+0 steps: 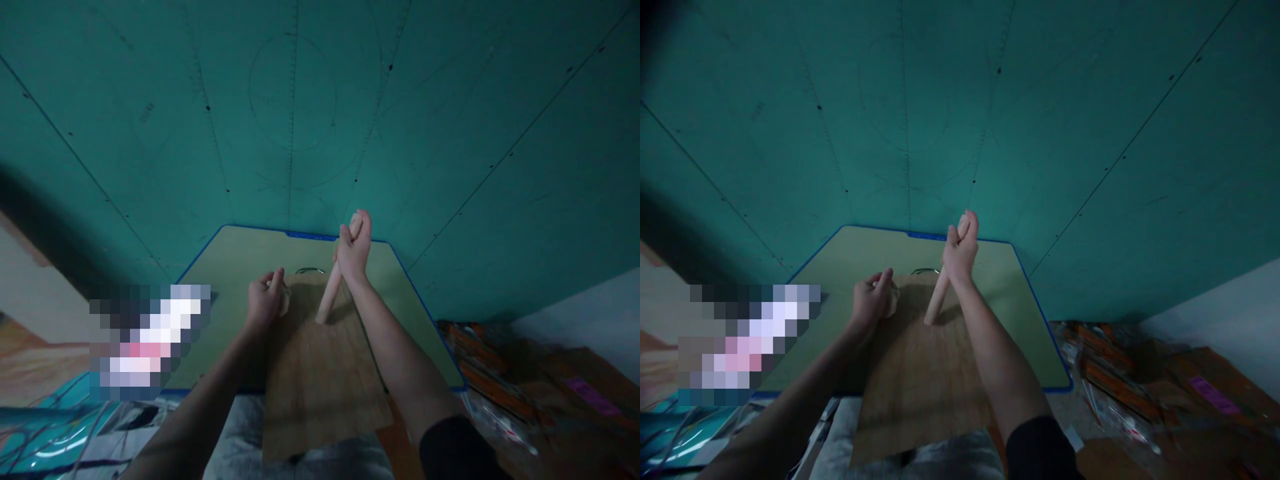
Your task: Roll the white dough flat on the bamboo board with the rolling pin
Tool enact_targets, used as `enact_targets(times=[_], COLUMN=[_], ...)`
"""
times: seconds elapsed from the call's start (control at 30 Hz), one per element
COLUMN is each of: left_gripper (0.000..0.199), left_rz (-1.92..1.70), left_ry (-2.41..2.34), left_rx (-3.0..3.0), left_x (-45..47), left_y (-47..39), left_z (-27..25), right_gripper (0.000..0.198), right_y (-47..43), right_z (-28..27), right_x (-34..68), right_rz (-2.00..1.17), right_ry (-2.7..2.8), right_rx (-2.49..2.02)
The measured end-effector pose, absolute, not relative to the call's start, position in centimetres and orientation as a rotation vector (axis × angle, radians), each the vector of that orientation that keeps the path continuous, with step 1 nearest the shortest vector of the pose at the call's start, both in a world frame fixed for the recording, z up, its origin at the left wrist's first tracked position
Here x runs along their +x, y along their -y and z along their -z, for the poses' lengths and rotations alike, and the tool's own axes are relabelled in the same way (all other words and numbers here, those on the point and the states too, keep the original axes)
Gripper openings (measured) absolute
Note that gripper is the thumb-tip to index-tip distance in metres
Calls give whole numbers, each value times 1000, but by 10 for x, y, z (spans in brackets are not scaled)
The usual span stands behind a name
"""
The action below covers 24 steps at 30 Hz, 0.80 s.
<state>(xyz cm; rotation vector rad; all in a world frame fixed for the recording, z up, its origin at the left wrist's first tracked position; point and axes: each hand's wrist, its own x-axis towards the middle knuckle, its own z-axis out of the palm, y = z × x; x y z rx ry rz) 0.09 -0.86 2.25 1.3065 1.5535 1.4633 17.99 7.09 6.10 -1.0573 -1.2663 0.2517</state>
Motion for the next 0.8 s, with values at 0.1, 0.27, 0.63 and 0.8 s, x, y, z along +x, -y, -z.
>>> enact_targets(times=[0.1, 0.27, 0.63, 0.8], left_gripper=[39, 39, 43, 43], left_rz=[-1495, -1538, -1543, -1540], left_ry=[-1573, -1589, -1553, -1540], left_rx=[1329, 1351, 1339, 1317], left_x=[6, 8, 5, 4], left_y=[14, 17, 17, 16], left_z=[-17, -14, -6, -5], right_gripper=[45, 45, 47, 47], right_y=[-84, -82, -91, -97], right_z=[-74, -59, -57, -46], right_x=[167, 141, 137, 122], right_rz=[-219, -346, -395, -465], right_ry=[1306, 1365, 1382, 1394], right_rx=[-1049, -1048, -1003, -1019])
